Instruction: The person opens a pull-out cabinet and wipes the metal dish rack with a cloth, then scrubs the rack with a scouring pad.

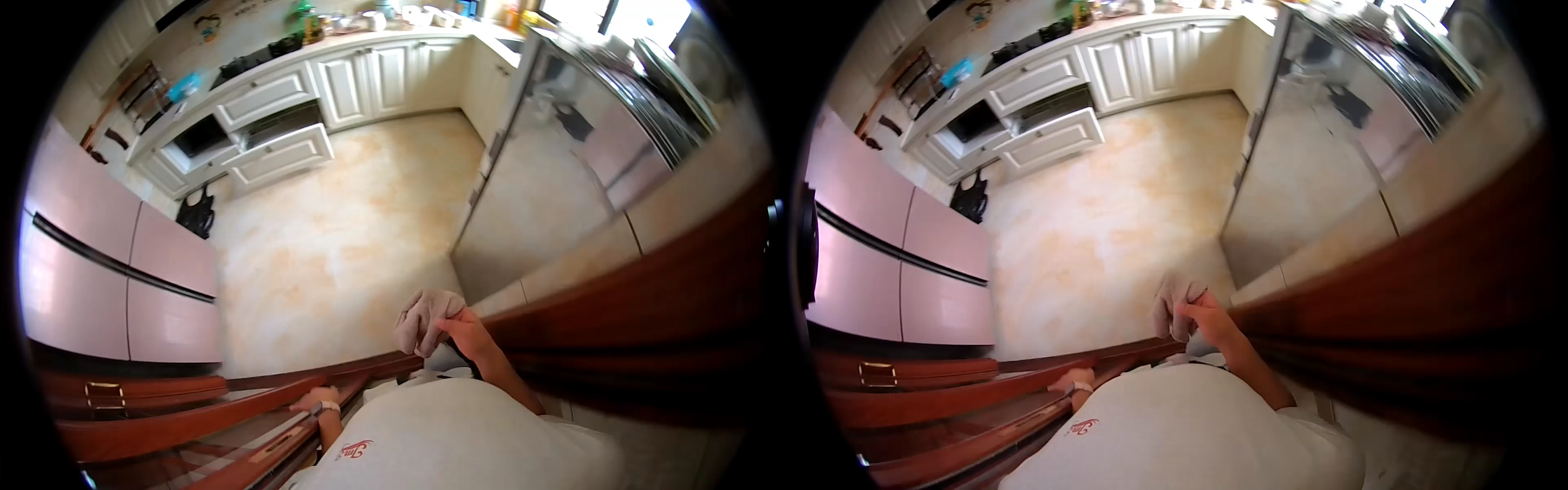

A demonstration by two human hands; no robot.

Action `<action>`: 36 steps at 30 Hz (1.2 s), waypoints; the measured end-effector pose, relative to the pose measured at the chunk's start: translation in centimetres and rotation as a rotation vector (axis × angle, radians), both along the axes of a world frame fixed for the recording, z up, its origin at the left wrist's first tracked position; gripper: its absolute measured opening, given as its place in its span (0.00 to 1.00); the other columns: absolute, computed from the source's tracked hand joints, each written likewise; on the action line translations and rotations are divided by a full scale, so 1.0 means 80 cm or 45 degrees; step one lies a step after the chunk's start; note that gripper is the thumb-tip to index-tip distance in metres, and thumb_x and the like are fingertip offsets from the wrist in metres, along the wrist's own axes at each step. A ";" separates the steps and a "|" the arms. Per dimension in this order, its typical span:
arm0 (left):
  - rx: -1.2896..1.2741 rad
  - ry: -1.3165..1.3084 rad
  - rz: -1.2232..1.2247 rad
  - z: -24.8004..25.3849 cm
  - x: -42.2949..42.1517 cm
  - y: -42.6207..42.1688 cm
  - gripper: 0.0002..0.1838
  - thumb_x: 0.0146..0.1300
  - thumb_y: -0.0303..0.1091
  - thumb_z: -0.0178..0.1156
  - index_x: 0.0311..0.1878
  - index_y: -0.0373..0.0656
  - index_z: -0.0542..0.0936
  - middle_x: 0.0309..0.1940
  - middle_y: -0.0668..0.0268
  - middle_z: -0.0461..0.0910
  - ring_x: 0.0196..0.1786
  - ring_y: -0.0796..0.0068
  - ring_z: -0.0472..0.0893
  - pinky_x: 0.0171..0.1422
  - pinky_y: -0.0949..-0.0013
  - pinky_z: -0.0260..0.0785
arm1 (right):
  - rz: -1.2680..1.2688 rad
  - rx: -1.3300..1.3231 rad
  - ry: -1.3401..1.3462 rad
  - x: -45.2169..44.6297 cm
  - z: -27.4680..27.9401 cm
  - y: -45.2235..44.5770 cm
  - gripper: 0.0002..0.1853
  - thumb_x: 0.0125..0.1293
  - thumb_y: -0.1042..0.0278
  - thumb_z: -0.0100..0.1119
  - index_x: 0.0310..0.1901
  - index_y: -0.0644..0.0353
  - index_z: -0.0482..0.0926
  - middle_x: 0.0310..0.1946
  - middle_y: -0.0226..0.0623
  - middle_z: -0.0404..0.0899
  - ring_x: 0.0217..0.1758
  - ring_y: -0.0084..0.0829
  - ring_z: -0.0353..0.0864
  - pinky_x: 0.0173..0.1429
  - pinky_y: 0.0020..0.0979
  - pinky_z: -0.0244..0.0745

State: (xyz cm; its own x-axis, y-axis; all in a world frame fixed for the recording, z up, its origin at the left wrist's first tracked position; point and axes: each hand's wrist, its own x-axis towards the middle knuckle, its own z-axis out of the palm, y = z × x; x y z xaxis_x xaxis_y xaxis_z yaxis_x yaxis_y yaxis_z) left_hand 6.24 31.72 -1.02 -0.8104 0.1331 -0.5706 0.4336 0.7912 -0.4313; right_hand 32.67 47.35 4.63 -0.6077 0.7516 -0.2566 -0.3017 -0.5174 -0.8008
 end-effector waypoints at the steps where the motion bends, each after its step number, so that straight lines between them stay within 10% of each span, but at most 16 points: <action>1: -0.022 0.005 0.072 -0.008 -0.003 0.003 0.27 0.56 0.52 0.48 0.52 0.42 0.75 0.56 0.53 0.69 0.59 0.52 0.68 0.68 0.50 0.43 | -0.013 0.007 0.078 -0.014 0.005 0.039 0.17 0.58 0.77 0.51 0.51 0.63 0.70 0.43 0.33 0.74 0.47 0.25 0.72 0.52 0.28 0.66; 19: -0.146 -0.129 0.853 -0.075 -0.054 0.021 0.28 0.56 0.52 0.49 0.54 0.42 0.72 0.56 0.49 0.68 0.59 0.51 0.67 0.66 0.51 0.48 | 0.188 0.063 -0.057 -0.235 -0.013 0.346 0.19 0.51 0.77 0.54 0.48 0.63 0.72 0.42 0.29 0.72 0.50 0.24 0.67 0.56 0.29 0.58; 36: -0.022 -0.276 0.911 -0.155 -0.247 0.173 0.28 0.56 0.52 0.49 0.55 0.42 0.70 0.56 0.45 0.66 0.59 0.49 0.66 0.64 0.52 0.53 | 0.232 -0.190 0.028 -0.431 -0.059 0.547 0.16 0.56 0.73 0.50 0.47 0.66 0.71 0.44 0.38 0.75 0.50 0.32 0.72 0.57 0.34 0.63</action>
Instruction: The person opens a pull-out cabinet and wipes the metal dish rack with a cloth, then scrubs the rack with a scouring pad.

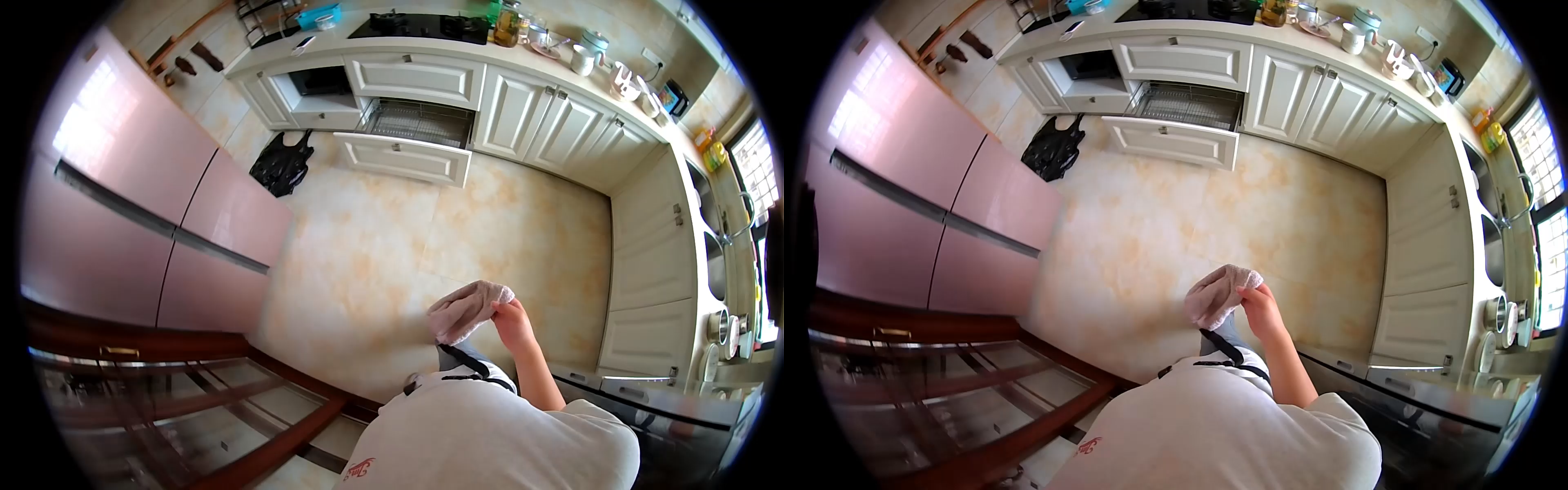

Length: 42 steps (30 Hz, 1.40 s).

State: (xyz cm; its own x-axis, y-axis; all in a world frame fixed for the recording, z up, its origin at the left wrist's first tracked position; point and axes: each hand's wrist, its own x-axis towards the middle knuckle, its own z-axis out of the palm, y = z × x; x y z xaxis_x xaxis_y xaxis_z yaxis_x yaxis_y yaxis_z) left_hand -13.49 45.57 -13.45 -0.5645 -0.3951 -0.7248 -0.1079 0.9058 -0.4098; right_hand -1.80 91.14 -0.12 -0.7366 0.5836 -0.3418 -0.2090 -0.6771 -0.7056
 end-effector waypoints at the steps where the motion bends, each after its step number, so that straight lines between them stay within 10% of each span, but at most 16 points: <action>1: 0.024 -0.013 -0.013 -0.012 -0.014 0.014 0.29 0.56 0.52 0.49 0.55 0.42 0.70 0.56 0.45 0.66 0.59 0.49 0.66 0.64 0.52 0.53 | 0.006 0.031 -0.044 -0.010 -0.010 0.020 0.16 0.56 0.73 0.50 0.47 0.66 0.71 0.44 0.38 0.75 0.50 0.32 0.72 0.57 0.34 0.63; 13: 0.612 -0.184 -0.692 -0.211 -0.146 0.136 0.29 0.56 0.53 0.50 0.56 0.43 0.69 0.56 0.43 0.64 0.59 0.48 0.65 0.62 0.53 0.57 | 0.144 0.154 -0.368 -0.182 0.008 0.263 0.21 0.55 0.68 0.57 0.50 0.67 0.71 0.47 0.35 0.73 0.55 0.27 0.66 0.60 0.29 0.55; 16: 1.189 0.605 0.347 -0.065 -0.278 0.376 0.32 0.47 0.38 0.67 0.54 0.35 0.67 0.50 0.49 0.69 0.55 0.52 0.68 0.57 0.58 0.63 | 0.274 0.128 -0.393 -0.249 -0.016 0.335 0.20 0.60 0.60 0.53 0.48 0.67 0.72 0.45 0.35 0.74 0.52 0.26 0.67 0.57 0.28 0.58; 18: 1.768 0.725 0.493 -0.117 -0.355 0.450 0.34 0.44 0.38 0.70 0.54 0.36 0.66 0.49 0.50 0.69 0.52 0.54 0.70 0.56 0.58 0.63 | 0.411 0.171 -0.336 -0.317 0.008 0.370 0.21 0.64 0.55 0.47 0.47 0.67 0.72 0.43 0.35 0.75 0.48 0.25 0.70 0.54 0.27 0.62; 25: 2.178 0.945 -0.828 0.061 -0.481 0.811 0.51 0.34 0.56 0.70 0.61 0.40 0.61 0.58 0.49 0.61 0.59 0.41 0.60 0.61 0.48 0.55 | 0.720 0.099 -0.284 -0.479 0.044 0.452 0.24 0.67 0.50 0.41 0.42 0.67 0.74 0.40 0.36 0.75 0.46 0.27 0.70 0.55 0.30 0.61; 28: 1.916 1.093 -0.716 0.016 -0.519 0.895 0.40 0.45 0.53 0.65 0.58 0.40 0.64 0.57 0.53 0.64 0.59 0.52 0.64 0.59 0.53 0.60 | 1.136 0.369 -0.218 -0.548 0.040 0.505 0.26 0.68 0.45 0.37 0.28 0.63 0.70 0.28 0.27 0.65 0.34 0.22 0.60 0.44 0.26 0.59; 31: 2.201 0.411 -0.274 -0.034 -0.555 0.964 0.31 0.52 0.47 0.60 0.55 0.40 0.65 0.56 0.57 0.66 0.58 0.59 0.67 0.63 0.57 0.56 | 1.138 0.216 -0.201 -0.612 -0.005 0.585 0.26 0.68 0.45 0.35 0.29 0.61 0.71 0.28 0.27 0.66 0.35 0.22 0.62 0.45 0.26 0.60; 33: 2.533 0.168 1.199 -0.028 -0.549 1.006 0.18 0.63 0.39 0.53 0.53 0.41 0.68 0.48 0.65 0.72 0.48 0.78 0.73 0.49 0.73 0.69 | 1.057 0.052 -0.208 -0.647 -0.034 0.653 0.28 0.70 0.48 0.30 0.53 0.67 0.69 0.49 0.38 0.74 0.54 0.30 0.70 0.62 0.33 0.58; 35: 2.426 0.435 1.978 -0.093 -0.519 1.058 0.21 0.62 0.40 0.54 0.55 0.40 0.67 0.49 0.65 0.72 0.49 0.75 0.73 0.46 0.73 0.70 | 1.335 0.414 -0.387 -0.661 -0.114 0.732 0.28 0.70 0.48 0.30 0.51 0.66 0.71 0.47 0.38 0.76 0.51 0.31 0.73 0.59 0.32 0.62; 38: 2.535 0.819 1.924 -0.125 -0.517 1.163 0.21 0.61 0.38 0.55 0.56 0.40 0.67 0.51 0.65 0.72 0.48 0.72 0.74 0.45 0.70 0.70 | 1.477 0.687 -0.552 -0.668 -0.219 0.847 0.27 0.70 0.48 0.32 0.50 0.64 0.74 0.45 0.39 0.77 0.49 0.28 0.74 0.54 0.30 0.66; 42: 1.523 1.441 1.388 -0.282 -0.484 1.231 0.24 0.52 0.35 0.63 0.50 0.35 0.69 0.49 0.56 0.71 0.46 0.64 0.74 0.46 0.63 0.67 | 1.436 1.380 -0.700 -0.697 -0.355 0.938 0.20 0.66 0.58 0.43 0.53 0.63 0.69 0.51 0.50 0.72 0.55 0.44 0.70 0.60 0.34 0.62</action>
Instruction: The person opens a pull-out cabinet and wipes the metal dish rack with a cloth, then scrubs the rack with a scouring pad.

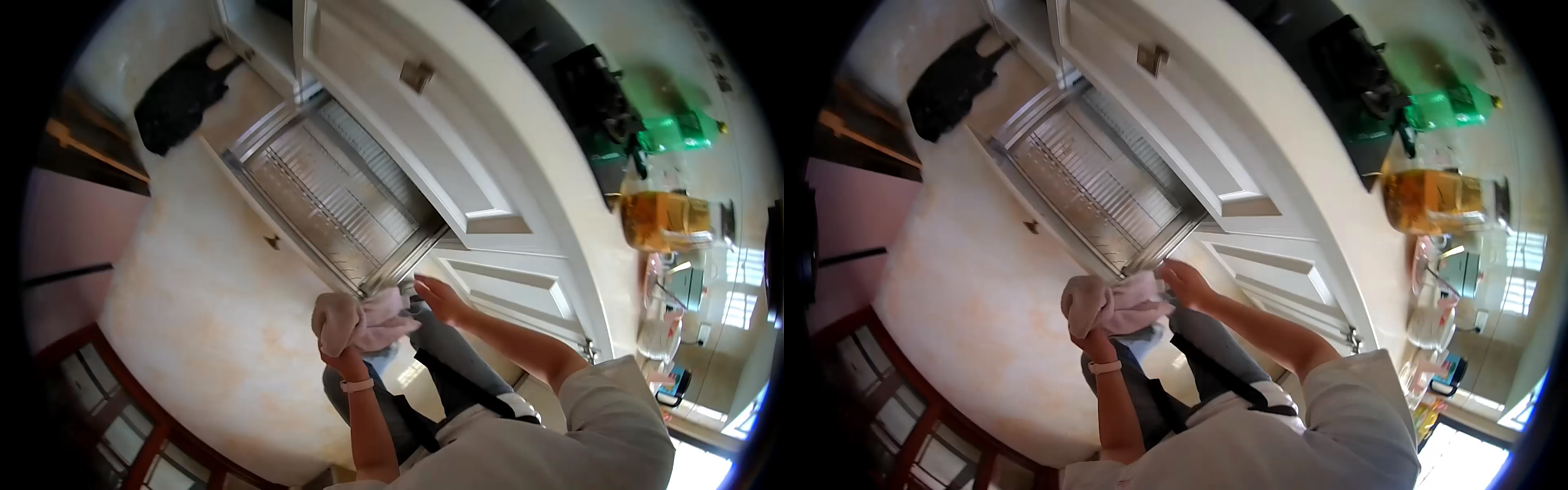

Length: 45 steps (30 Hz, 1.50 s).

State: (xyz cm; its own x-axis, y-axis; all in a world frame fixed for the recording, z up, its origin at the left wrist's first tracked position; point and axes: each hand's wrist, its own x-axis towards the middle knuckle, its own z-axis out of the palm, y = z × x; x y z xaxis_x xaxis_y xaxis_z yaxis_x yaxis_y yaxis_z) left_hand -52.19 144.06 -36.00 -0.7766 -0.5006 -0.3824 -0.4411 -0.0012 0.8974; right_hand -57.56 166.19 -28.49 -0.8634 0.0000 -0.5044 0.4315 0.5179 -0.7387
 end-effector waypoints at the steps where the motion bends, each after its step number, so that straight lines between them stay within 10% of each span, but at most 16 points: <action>1: -0.148 0.016 0.014 -0.009 -0.002 0.021 0.26 0.47 0.35 0.67 0.47 0.34 0.69 0.47 0.54 0.71 0.46 0.62 0.73 0.46 0.61 0.67 | 0.000 0.221 -0.009 -0.006 -0.058 0.016 0.25 0.65 0.54 0.46 0.54 0.67 0.67 0.54 0.54 0.68 0.59 0.47 0.66 0.62 0.37 0.60; 5: -0.791 0.028 -0.019 -0.084 -0.001 0.054 0.26 0.39 0.34 0.70 0.40 0.33 0.69 0.40 0.56 0.70 0.45 0.60 0.72 0.50 0.61 0.66 | -0.140 0.641 0.125 -0.078 -0.223 0.060 0.23 0.60 0.60 0.51 0.50 0.71 0.67 0.49 0.58 0.69 0.53 0.55 0.68 0.57 0.44 0.63; 8: -0.530 0.126 0.087 -0.117 -0.006 0.054 0.31 0.33 0.31 0.71 0.41 0.33 0.65 0.39 0.56 0.67 0.46 0.60 0.70 0.52 0.60 0.63 | -0.258 1.372 0.747 -0.151 -0.358 0.112 0.25 0.59 0.61 0.47 0.55 0.68 0.65 0.56 0.57 0.63 0.59 0.55 0.61 0.63 0.49 0.54; 13: -1.034 0.097 -0.304 -0.119 -0.002 0.052 0.33 0.37 0.35 0.71 0.46 0.38 0.65 0.45 0.57 0.64 0.48 0.63 0.68 0.52 0.61 0.60 | -0.842 1.516 0.111 -0.288 -0.392 0.166 0.24 0.61 0.49 0.43 0.53 0.56 0.70 0.49 0.45 0.74 0.51 0.42 0.73 0.54 0.40 0.68; 15: -1.221 0.092 -0.525 -0.125 -0.010 0.059 0.32 0.37 0.35 0.70 0.45 0.38 0.65 0.44 0.58 0.65 0.48 0.63 0.68 0.52 0.61 0.60 | -0.984 1.624 0.593 -0.317 -0.462 0.233 0.22 0.63 0.52 0.39 0.50 0.59 0.71 0.41 0.43 0.77 0.44 0.38 0.76 0.46 0.38 0.72; 23: -1.447 0.178 -1.000 -0.158 -0.022 0.075 0.28 0.39 0.35 0.68 0.43 0.39 0.66 0.42 0.58 0.66 0.46 0.63 0.68 0.51 0.62 0.60 | -0.322 2.125 0.567 -0.335 -0.447 0.319 0.18 0.63 0.54 0.44 0.32 0.56 0.81 0.30 0.38 0.80 0.36 0.30 0.81 0.36 0.34 0.77; 34: -1.502 0.243 -1.286 -0.180 -0.041 0.078 0.22 0.41 0.35 0.65 0.40 0.39 0.68 0.39 0.59 0.67 0.44 0.64 0.69 0.50 0.62 0.60 | -0.024 1.445 0.265 -0.253 -0.416 0.446 0.16 0.60 0.54 0.48 0.33 0.56 0.81 0.30 0.37 0.80 0.34 0.29 0.79 0.36 0.34 0.75; 45: -1.522 0.289 -1.504 -0.202 -0.078 0.128 0.17 0.43 0.35 0.62 0.36 0.40 0.70 0.36 0.60 0.68 0.42 0.64 0.69 0.49 0.63 0.60 | 0.009 1.168 -0.154 -0.399 -0.483 0.487 0.15 0.57 0.53 0.52 0.33 0.55 0.80 0.29 0.36 0.79 0.33 0.29 0.78 0.36 0.33 0.74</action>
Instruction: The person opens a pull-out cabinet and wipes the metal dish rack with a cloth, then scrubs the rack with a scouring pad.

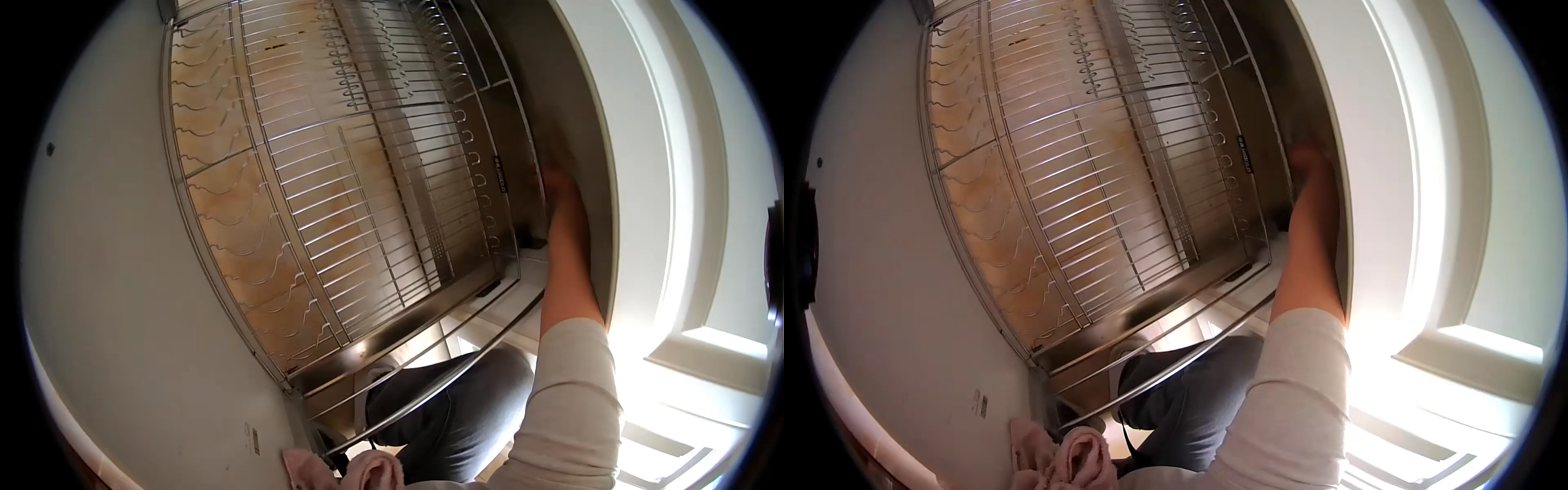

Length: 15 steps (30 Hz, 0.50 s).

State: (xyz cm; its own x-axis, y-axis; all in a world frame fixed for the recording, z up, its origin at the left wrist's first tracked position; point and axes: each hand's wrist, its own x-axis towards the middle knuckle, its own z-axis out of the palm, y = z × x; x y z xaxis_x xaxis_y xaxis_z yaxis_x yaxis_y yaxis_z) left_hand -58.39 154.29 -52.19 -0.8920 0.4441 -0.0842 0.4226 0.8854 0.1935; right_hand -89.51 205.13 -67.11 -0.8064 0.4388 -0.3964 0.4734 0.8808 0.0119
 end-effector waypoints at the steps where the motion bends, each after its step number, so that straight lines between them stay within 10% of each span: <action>1: -0.002 0.000 -0.005 -0.003 -0.005 0.000 0.17 0.43 0.35 0.61 0.36 0.40 0.70 0.36 0.60 0.68 0.42 0.64 0.69 0.49 0.63 0.60 | -0.033 -0.047 -0.054 -0.004 -0.010 0.005 0.15 0.57 0.53 0.53 0.33 0.55 0.80 0.29 0.36 0.79 0.32 0.29 0.78 0.36 0.33 0.73; 15: -0.017 -0.019 -0.103 -0.011 -0.017 0.006 0.11 0.46 0.36 0.57 0.32 0.41 0.73 0.32 0.61 0.70 0.39 0.64 0.70 0.47 0.64 0.60 | -0.261 -0.535 -0.238 -0.032 -0.070 0.054 0.15 0.53 0.52 0.58 0.34 0.55 0.80 0.28 0.34 0.78 0.30 0.29 0.77 0.36 0.32 0.71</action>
State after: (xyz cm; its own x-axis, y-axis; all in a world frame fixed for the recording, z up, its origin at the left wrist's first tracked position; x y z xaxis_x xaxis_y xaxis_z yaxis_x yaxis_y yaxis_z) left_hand -59.73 154.75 -53.09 -0.8518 0.5135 -0.1033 0.4901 0.8510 0.1888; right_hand -92.06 209.42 -72.73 -0.6188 0.3527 -0.7019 0.6610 0.7167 -0.2225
